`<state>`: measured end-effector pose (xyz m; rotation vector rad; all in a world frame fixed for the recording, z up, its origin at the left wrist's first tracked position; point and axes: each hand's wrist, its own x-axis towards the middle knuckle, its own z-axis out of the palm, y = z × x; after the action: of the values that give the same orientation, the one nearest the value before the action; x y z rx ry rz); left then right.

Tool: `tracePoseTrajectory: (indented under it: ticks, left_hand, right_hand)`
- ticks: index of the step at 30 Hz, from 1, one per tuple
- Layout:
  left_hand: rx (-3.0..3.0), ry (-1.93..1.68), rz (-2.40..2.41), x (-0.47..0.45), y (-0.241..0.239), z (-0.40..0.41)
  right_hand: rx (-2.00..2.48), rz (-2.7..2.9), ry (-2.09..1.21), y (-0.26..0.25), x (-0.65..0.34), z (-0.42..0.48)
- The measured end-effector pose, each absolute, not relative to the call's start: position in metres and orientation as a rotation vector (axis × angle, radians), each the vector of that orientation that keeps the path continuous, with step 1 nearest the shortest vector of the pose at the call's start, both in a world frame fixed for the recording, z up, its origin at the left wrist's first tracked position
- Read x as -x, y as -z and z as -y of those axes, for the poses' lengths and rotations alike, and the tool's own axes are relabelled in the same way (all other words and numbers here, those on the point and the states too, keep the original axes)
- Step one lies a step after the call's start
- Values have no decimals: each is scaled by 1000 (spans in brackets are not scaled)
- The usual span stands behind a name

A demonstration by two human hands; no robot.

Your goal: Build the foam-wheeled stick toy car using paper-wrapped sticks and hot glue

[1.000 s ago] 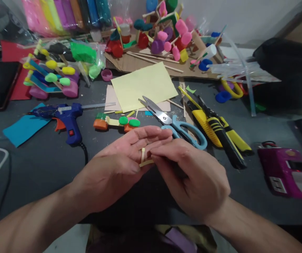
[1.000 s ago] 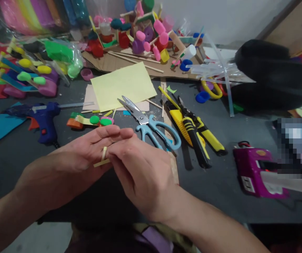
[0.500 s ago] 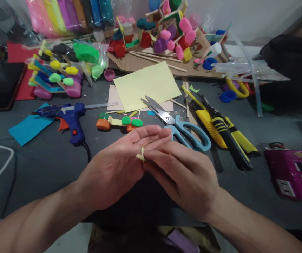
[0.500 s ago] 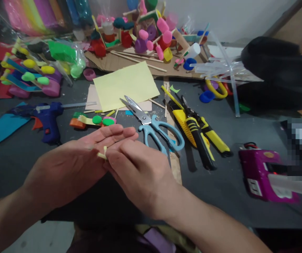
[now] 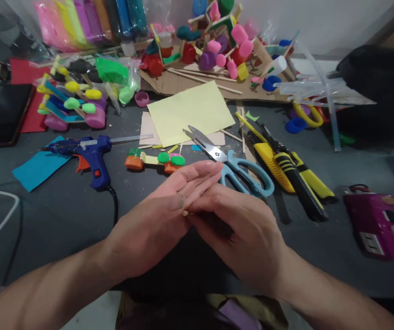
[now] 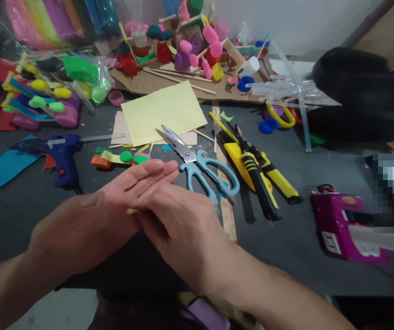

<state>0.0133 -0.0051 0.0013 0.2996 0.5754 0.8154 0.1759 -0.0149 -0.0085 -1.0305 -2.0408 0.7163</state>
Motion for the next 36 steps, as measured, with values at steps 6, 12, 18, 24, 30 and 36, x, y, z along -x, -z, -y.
tracePoseTrajectory:
  ticks: [6,12,18,24,30,36]
  left_hand:
    - [-664,-751,-670,-7,0,11]
    - [-1186,-754,-1116,-5,-4,11]
    - [-1115,-731,-1122,-5,-2,4]
    - [-733,-679,-952,-5,0,1]
    - [-826,-742,-1021,-6,-7,3]
    - [-935,-734,-1051,-4,-6,3]
  right_hand:
    - [1049,2076,-608,8,-182,14]
    - [1103,2216,-272,6,-193,14]
    - [1092,2122,-464,3,-195,16]
    - [1093,1988,-705,1,-198,12]
    - [1068,1970,-706,-1,-202,10]
    - [1053,1951,-731,-5,-203,12]
